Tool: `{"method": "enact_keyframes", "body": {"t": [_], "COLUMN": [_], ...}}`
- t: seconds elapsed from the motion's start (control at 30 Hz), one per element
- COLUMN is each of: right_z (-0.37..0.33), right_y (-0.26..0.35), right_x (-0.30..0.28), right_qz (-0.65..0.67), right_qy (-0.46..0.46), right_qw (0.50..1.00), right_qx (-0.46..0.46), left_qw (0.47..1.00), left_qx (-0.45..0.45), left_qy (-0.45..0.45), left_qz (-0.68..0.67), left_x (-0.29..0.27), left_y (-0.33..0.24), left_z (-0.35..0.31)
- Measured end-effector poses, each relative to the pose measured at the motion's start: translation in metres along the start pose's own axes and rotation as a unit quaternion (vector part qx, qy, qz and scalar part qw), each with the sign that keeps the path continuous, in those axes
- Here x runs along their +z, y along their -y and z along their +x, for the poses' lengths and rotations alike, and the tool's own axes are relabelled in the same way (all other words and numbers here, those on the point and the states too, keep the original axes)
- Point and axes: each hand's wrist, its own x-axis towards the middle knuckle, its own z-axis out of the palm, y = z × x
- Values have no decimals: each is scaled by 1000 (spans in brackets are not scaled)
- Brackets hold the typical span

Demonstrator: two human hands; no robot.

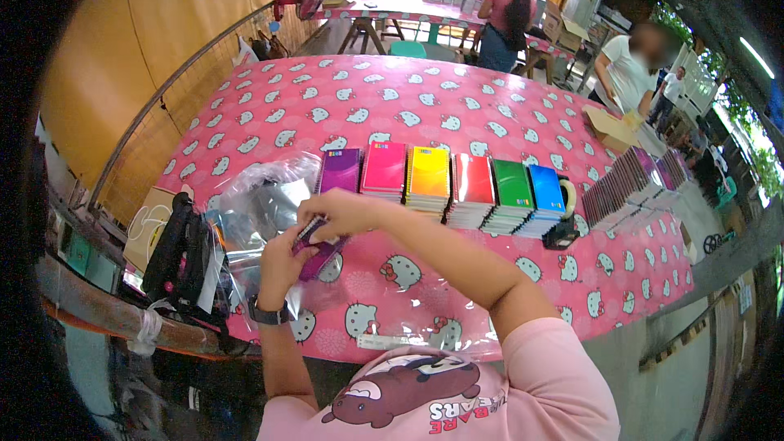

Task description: The person places stacks of colorful small notepads into clear plastic bags by hand and seals them with tape.

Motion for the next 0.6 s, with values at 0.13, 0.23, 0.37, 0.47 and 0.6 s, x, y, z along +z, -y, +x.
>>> {"method": "enact_keyframes", "body": {"t": [0.13, 0.23, 0.37, 0.47, 0.6], "right_z": [-37, -42, -33, -37, -32], "right_y": [-76, -92, -97, -88, -75], "right_x": [-9, -3, -5, -13, -16], "right_qz": [-314, -407, -360, -349, -312], "right_qy": [-125, -76, -65, -43, -60], "right_qw": [925, 871, 888, 891, 904], "right_qx": [174, 266, 278, 288, 287], "left_qw": [995, 925, 842, 915, 917], "left_qx": [23, -13, -115, -84, -77], "left_qy": [7, 67, 206, 237, 207], "left_qz": [-100, -374, -484, -316, -333], "left_x": [55, 117, 201, 220, 239], "left_y": [17, 4, -21, -31, -9], "left_z": [-14, -31, -46, -47, -46]}}
